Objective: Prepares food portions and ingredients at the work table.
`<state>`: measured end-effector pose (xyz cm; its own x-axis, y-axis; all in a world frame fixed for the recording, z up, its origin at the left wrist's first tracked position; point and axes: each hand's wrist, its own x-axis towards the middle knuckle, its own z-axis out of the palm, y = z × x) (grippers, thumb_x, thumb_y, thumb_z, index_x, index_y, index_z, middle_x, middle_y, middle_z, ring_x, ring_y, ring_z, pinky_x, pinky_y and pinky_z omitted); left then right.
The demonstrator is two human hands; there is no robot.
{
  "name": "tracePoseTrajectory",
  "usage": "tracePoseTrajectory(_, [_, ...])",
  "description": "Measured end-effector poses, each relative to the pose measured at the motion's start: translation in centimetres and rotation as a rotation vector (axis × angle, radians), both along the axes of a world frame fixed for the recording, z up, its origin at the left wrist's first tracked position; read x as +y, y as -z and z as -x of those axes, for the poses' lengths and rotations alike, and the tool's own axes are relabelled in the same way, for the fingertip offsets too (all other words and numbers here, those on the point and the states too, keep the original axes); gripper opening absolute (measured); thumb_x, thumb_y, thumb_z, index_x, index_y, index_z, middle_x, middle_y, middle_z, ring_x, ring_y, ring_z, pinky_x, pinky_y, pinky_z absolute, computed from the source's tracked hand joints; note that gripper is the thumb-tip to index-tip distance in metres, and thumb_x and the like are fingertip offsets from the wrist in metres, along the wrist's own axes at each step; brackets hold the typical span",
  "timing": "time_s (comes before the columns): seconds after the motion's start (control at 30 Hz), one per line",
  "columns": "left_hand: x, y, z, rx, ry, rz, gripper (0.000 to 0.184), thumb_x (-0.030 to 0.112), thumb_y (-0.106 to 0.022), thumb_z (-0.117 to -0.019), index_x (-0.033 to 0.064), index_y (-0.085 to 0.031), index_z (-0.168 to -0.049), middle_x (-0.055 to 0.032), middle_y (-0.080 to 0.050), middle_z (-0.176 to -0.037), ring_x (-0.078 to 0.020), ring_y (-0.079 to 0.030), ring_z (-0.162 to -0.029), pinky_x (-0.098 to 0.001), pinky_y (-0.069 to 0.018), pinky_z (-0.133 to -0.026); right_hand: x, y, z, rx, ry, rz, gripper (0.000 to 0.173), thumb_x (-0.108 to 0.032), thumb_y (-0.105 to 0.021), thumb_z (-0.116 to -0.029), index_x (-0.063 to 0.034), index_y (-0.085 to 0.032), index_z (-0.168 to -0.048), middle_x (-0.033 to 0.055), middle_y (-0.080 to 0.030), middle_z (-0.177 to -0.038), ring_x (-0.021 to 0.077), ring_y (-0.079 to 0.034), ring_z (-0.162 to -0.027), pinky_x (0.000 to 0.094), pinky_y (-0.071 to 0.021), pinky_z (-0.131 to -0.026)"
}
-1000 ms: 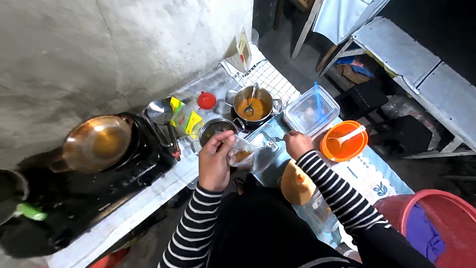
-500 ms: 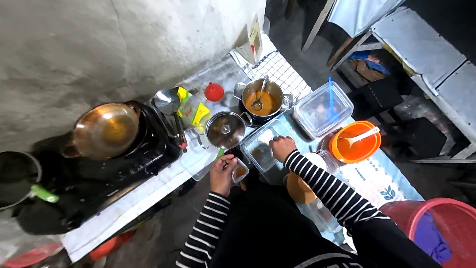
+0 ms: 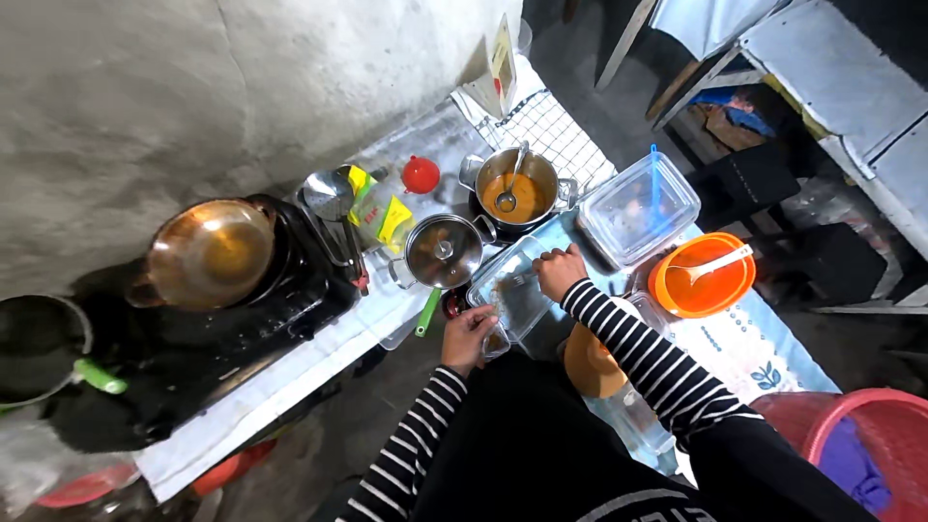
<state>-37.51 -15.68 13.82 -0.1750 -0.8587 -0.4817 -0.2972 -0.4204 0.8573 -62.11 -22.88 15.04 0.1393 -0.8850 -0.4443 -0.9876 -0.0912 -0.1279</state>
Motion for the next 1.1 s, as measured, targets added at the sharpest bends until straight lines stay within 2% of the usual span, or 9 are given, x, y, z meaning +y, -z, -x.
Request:
tracePoseTrajectory(0.07, [0.0,0.2,0.3,-0.025,0.003,0.002,0.032,0.022,-0.075,-0.0943,0.008,-0.072,-0.123,-0.0033,-0.076,-0.103,-0.0084,-0.072,-0.088,-0.0282,-0.0598,-0.082,0.1,0.1,-0.4,-0.011,-0.005,-0.002,0.02,-0.018,-0.061,-0.0955,-0.0144,-0.076,-0.108,0.0093,-0.074,-0.11,0.0321,-0.066,-0.109,0.0615,-0.0377,-0.104])
tracePoseTrajectory(0.1, [0.1,0.3,0.4,-0.025,-0.024,0.007,0.031,0.021,-0.076,-0.0934,0.0069,-0.071,-0.121,-0.0034,-0.076,-0.101,-0.0091,-0.071,-0.085,-0.0284,-0.0597,-0.079,0.3,0.2,-0.6,-0.018,-0.007,-0.006,0.02,-0.019,-0.06,-0.0966,-0.0148,-0.076,-0.108,0.009,-0.075,-0.109,0.0314,-0.067,-0.108,0.0611,-0.0371,-0.105])
tracePoseTrajectory(0.23, [0.4,1.4,0.1,0.019,-0.124,0.035,0.037,0.017,-0.077,-0.0915,-0.0002,-0.055,-0.115,-0.0066,-0.068,-0.088,-0.0129,-0.067,-0.077,-0.0303,-0.0579,-0.071,0.6,0.8,-1.6,-0.084,-0.006,-0.058,0.022,-0.02,-0.058,-0.0969,-0.0166,-0.076,-0.11,0.0091,-0.075,-0.109,0.0313,-0.067,-0.109,0.062,-0.0335,-0.11])
tracePoseTrajectory(0.43, [0.0,1.9,0.5,0.125,-0.097,0.002,0.018,0.015,-0.065,-0.0996,0.0034,-0.052,-0.107,-0.0053,-0.061,-0.089,-0.0112,-0.057,-0.064,-0.0253,-0.0479,-0.053,1.2,2.1,-3.0,-0.119,0.003,-0.101,0.024,-0.018,-0.058,-0.0959,-0.0157,-0.075,-0.113,0.0092,-0.074,-0.113,0.0298,-0.066,-0.112,0.0595,-0.0345,-0.109])
tracePoseTrajectory(0.53, [-0.3,2.3,0.7,0.15,-0.086,0.022,0.016,0.014,-0.063,-0.0997,0.0042,-0.052,-0.107,-0.0055,-0.061,-0.093,-0.0116,-0.057,-0.067,-0.0255,-0.0475,-0.054,0.9,2.1,-2.4,-0.174,0.05,-0.087,0.024,-0.022,-0.059,-0.0961,-0.0182,-0.075,-0.114,0.0072,-0.074,-0.112,0.0275,-0.067,-0.111,0.0585,-0.0366,-0.108])
tracePoseTrajectory(0.67, [-0.6,2.5,1.0,0.189,-0.098,0.037,0.015,0.012,-0.063,-0.1,0.0045,-0.051,-0.106,-0.0051,-0.06,-0.091,-0.0106,-0.053,-0.062,-0.0252,-0.0452,-0.052,0.8,1.1,-0.9,-0.287,0.12,0.012,0.021,-0.027,-0.063,-0.0943,-0.021,-0.077,-0.11,0.0025,-0.076,-0.108,0.0221,-0.069,-0.106,0.0568,-0.0392,-0.106])
tracePoseTrajectory(0.83, [-0.1,1.2,0.5,0.2,-0.226,0.091,0.015,0.011,-0.062,-0.0995,0.0031,-0.051,-0.106,-0.0057,-0.062,-0.09,-0.011,-0.053,-0.06,-0.026,-0.0458,-0.051,1.6,-0.8,0.8,-0.474,0.225,0.079,0.019,-0.03,-0.064,-0.094,-0.0215,-0.077,-0.105,-0.0033,-0.077,-0.102,0.0145,-0.07,-0.1,0.056,-0.0386,-0.108])
tracePoseTrajectory(1.0, [-0.2,-0.7,-0.4,0.183,-0.292,0.165,0.013,0.011,-0.062,-0.1001,0.0024,-0.053,-0.104,-0.0079,-0.064,-0.094,-0.0142,-0.059,-0.067,-0.0297,-0.0524,-0.06,4.3,-2.9,1.8,-0.652,0.218,0.32,0.018,-0.03,-0.063,-0.0939,-0.0207,-0.077,-0.102,-0.0065,-0.074,-0.09,0.0083,-0.065,-0.079,0.0522,-0.0453,-0.094])
tracePoseTrajectory(1.1, [-0.3,-1.2,-0.5,0.223,-0.303,0.202,0.014,0.01,-0.063,-0.0996,0.0018,-0.052,-0.103,-0.0086,-0.063,-0.092,-0.0152,-0.059,-0.066,-0.031,-0.0533,-0.059,6.4,-4.4,1.2,-0.74,0.171,0.484,0.017,-0.03,-0.063,-0.0947,-0.0224,-0.077,-0.1,-0.0098,-0.072,-0.088,0.0041,-0.063,-0.079,0.0473,-0.0445,-0.091])
